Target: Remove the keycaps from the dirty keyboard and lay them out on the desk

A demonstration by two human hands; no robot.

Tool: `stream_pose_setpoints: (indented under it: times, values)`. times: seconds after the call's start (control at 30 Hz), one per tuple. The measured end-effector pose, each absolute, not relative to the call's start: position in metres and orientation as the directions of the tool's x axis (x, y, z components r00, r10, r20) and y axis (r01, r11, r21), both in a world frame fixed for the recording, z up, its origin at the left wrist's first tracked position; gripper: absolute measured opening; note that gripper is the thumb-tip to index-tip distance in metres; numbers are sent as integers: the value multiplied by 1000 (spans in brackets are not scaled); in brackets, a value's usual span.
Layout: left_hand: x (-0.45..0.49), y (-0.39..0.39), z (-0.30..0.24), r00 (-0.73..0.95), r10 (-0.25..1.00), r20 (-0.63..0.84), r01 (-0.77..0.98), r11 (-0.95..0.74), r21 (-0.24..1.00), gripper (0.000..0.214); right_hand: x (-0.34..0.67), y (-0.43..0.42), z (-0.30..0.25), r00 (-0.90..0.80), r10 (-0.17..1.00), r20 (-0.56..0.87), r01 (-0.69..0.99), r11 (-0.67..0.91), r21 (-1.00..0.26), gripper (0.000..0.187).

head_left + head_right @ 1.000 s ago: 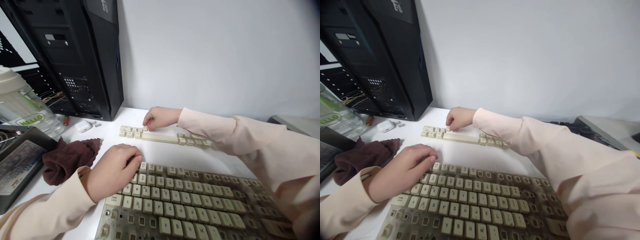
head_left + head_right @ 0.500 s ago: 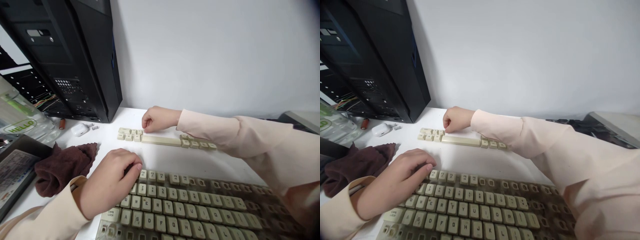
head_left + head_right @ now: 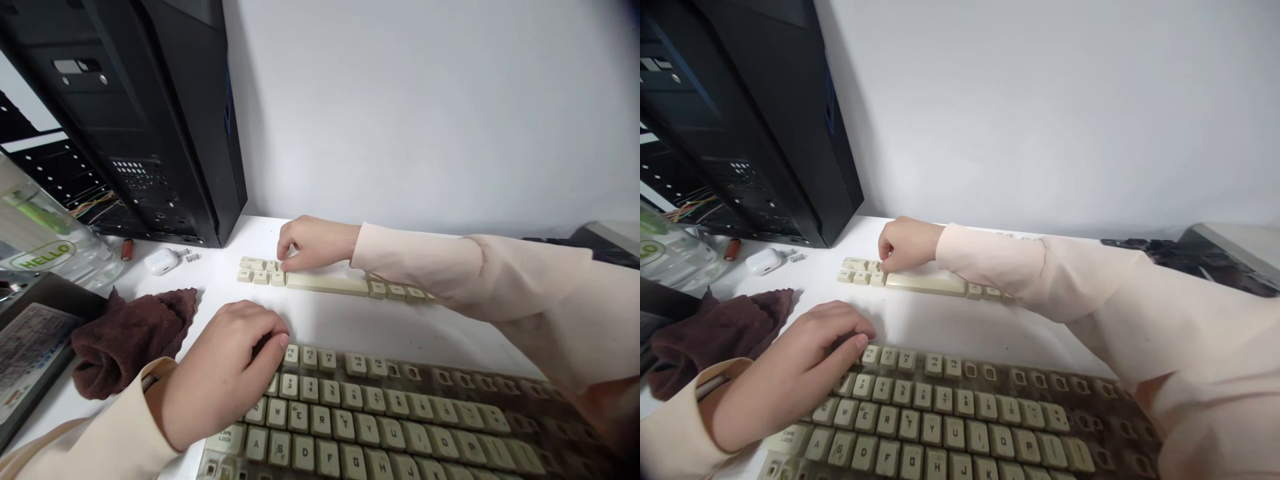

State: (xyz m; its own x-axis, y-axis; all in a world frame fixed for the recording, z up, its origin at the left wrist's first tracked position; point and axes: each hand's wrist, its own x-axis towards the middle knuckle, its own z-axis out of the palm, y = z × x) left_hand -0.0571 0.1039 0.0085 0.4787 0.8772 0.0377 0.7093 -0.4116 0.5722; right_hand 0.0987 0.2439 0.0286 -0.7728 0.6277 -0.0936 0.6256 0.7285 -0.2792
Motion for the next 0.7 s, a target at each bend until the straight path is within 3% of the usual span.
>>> stream_pose_setpoints:
  times: [0.7]
  values:
    - [-57,104,10,493,870,22,722,-424,546,25,107,250,36,-725,677,-126,681,676,-284,14]
